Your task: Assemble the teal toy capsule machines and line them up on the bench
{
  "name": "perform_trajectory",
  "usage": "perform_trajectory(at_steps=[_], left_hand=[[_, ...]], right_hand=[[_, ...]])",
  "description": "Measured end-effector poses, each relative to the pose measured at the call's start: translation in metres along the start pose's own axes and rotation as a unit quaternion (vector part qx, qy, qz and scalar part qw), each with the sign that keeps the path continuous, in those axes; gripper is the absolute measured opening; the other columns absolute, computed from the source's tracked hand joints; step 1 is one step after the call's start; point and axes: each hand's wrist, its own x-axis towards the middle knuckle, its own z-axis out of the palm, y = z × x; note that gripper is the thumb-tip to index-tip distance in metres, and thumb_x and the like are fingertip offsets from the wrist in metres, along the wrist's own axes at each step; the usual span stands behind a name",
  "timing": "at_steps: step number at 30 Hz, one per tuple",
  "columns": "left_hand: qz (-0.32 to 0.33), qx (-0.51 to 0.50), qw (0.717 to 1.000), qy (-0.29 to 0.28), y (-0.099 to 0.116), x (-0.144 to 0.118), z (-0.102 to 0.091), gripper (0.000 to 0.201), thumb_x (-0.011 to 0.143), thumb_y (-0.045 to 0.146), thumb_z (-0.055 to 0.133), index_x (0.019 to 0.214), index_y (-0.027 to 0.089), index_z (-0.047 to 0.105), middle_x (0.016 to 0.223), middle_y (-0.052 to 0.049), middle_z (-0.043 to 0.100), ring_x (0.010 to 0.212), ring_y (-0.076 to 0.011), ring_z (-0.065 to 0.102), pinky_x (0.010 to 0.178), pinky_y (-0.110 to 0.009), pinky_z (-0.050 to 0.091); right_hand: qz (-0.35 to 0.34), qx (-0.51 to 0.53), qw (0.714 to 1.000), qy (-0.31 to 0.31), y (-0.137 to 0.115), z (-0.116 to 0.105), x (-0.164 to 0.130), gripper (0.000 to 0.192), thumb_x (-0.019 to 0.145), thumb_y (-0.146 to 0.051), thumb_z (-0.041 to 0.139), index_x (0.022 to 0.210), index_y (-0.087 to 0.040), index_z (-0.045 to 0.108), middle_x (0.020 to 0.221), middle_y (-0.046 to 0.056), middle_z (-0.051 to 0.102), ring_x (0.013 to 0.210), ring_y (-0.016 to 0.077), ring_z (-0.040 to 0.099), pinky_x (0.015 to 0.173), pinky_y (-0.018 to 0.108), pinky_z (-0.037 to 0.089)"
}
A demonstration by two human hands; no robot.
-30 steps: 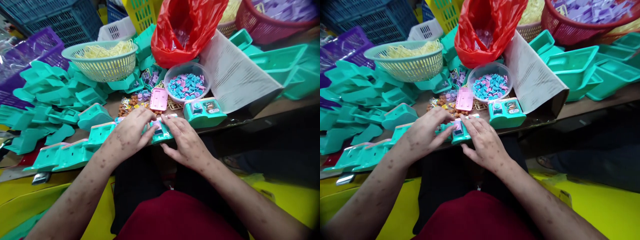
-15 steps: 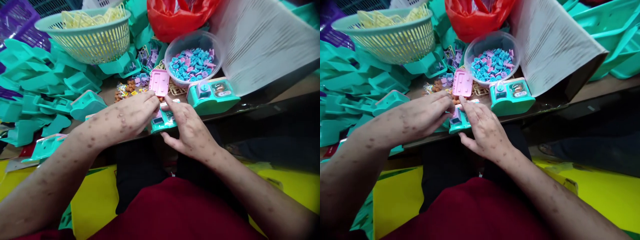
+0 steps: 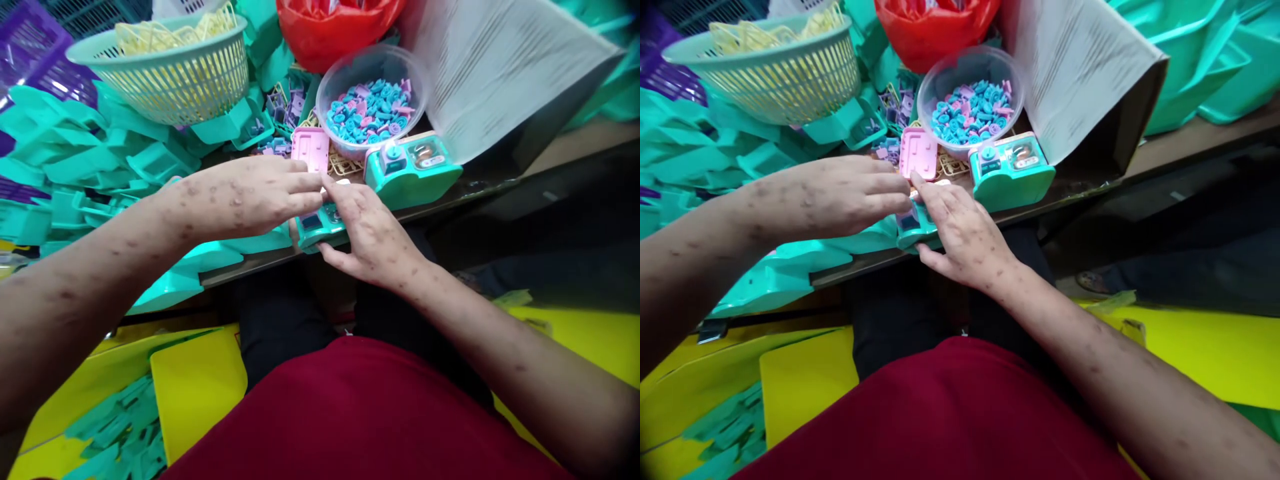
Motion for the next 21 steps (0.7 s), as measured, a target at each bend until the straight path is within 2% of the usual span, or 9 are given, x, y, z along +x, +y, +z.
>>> perform_trajectory(at_steps=[5,10,14,19,21], left_hand=[[-0.041,0.121,0.992,-0.006,0.006,-0.006,0.004,0.036,0.111,0.034,0.044,0.101,0.015,0.074,0.104,-0.014,0.071,0.102,-0.0271,0.070,0.094,-0.041,0.058],[-0.087,0.110,0.990,-0.020,0.021,-0.002,0.007,0.031,0.109,0.032,0.047,0.097,0.017,0.073,0.103,-0.013,0.072,0.098,-0.0260,0.069,0.092,-0.039,0.054],[-0.143,0.089,0.985,-0.026,0.028,0.001,0.008,0.025,0.104,0.028,0.052,0.098,0.017,0.074,0.095,-0.009,0.071,0.092,-0.0246,0.069,0.087,-0.037,0.053],[-0.159,0.059,0.983,0.070,0.037,-0.015,0.014,0.035,0.110,0.041,0.056,0.130,0.015,0.070,0.121,-0.013,0.073,0.114,-0.0276,0.070,0.100,-0.040,0.055],[-0.157,0.041,0.983,0.088,0.041,-0.021,0.019,0.037,0.111,0.041,0.058,0.136,0.016,0.070,0.129,-0.014,0.073,0.121,-0.0285,0.069,0.106,-0.042,0.055]], right_hand=[[0.013,0.017,1.000,-0.002,-0.003,0.000,0.001,0.111,0.089,-0.021,0.074,0.182,-0.028,0.013,0.158,0.012,0.059,0.148,0.0409,0.050,0.127,0.069,0.044],[0.008,0.003,1.000,-0.005,-0.004,0.000,0.003,0.115,0.089,-0.022,0.074,0.182,-0.029,0.007,0.156,0.013,0.059,0.146,0.0409,0.051,0.126,0.071,0.044],[0.009,-0.004,1.000,-0.007,-0.005,-0.001,0.003,0.115,0.088,-0.023,0.076,0.182,-0.027,0.009,0.155,0.014,0.060,0.145,0.0409,0.052,0.125,0.068,0.046],[0.011,-0.016,1.000,-0.006,-0.008,-0.003,0.003,0.112,0.091,-0.022,0.076,0.181,-0.023,0.009,0.158,0.017,0.059,0.145,0.0395,0.053,0.126,0.064,0.046],[0.011,-0.014,1.000,-0.005,-0.009,-0.003,0.003,0.112,0.093,-0.022,0.075,0.181,-0.024,0.007,0.158,0.016,0.060,0.145,0.0392,0.054,0.126,0.064,0.046]])
